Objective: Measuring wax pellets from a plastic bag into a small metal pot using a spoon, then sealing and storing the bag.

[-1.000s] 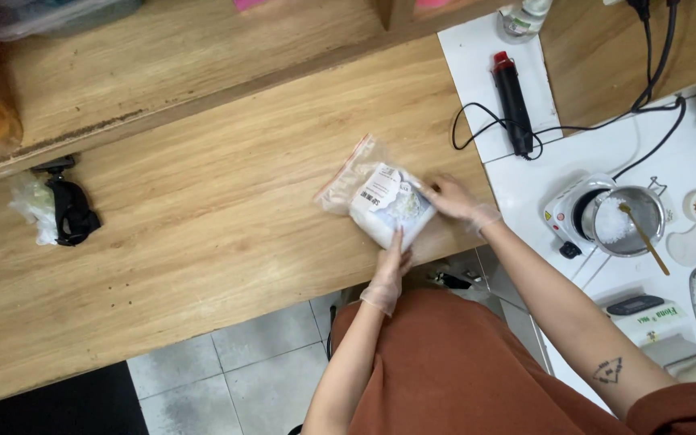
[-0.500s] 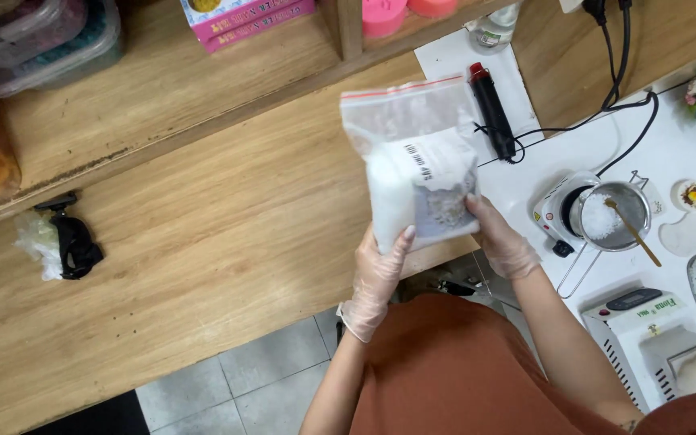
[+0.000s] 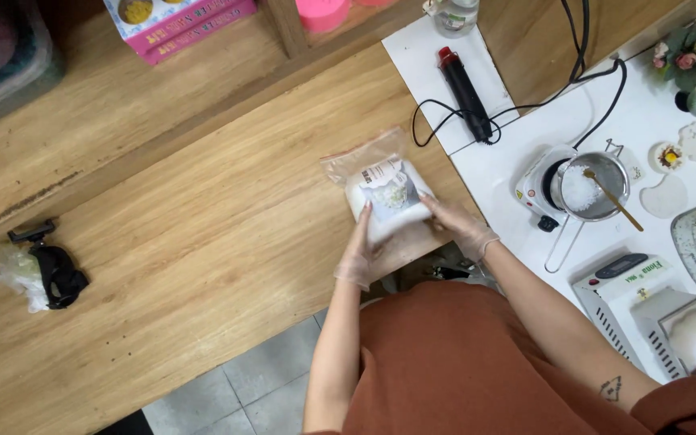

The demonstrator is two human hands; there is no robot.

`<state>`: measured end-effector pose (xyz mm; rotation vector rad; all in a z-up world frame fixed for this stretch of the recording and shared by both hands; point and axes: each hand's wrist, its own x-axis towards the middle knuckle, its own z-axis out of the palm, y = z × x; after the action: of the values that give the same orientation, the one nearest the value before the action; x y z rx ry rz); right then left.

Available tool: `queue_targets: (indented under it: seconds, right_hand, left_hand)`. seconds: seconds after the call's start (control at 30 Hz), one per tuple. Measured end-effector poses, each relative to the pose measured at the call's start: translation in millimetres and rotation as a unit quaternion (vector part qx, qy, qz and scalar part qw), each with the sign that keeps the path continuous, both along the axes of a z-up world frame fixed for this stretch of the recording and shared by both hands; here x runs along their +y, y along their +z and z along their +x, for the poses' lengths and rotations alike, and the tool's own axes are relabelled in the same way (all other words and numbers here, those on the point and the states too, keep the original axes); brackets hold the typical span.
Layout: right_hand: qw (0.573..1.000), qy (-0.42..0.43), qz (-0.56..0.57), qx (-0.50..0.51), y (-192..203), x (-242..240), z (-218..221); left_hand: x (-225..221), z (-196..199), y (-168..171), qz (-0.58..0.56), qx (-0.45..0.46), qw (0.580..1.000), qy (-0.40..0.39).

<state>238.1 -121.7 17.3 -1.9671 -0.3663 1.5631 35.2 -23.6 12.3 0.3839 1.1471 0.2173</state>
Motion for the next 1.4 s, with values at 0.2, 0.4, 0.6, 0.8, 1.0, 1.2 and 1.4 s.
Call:
queue_targets:
  seconds: [0.2,0.4,0.6,0.8,1.0,1.2,1.4]
  right_hand:
    - [0.892,-0.330,0.163,0.261,11.6,15.6,-35.0]
    - [0.947,-0.250,0.132,0.154,10.2,18.5,-43.6]
    - [0.984,-0.037,0.173,-0.002,92.1,-14.3,5.5]
    - [0.980,-0.041,0.131,-0.146,110.1,-6.3,-12.2]
    - [0.979,-0.049,0.119,-0.158,148.1,-5.0,-13.9]
    - [0.955,-0.035,0.218,-0.199,135.7,-14.2,-9.9]
    - [0.960,-0.199,0.192,-0.049,90.7,-50.3,11.0]
  left_hand:
    - [-29.2,29.1,-63.0,0.006,-0.045,0.998,-0.038]
    - [-52.3,32.3,-59.0,0.023,-0.009,0.986,-0.163]
    - [-29.2,-38.7,4.1,0.135,0.038,0.990,-0.017]
    - [-5.7,-23.8,39.8,0.311,0.048,0.924,-0.218]
    - [9.3,-37.7,52.7,0.234,-0.056,0.968,-0.072]
    - [8.8,-24.7,58.4,0.438,0.047,0.889,-0.129]
    - [40.3,-57.5,116.4,0.472,0.190,0.861,-0.003]
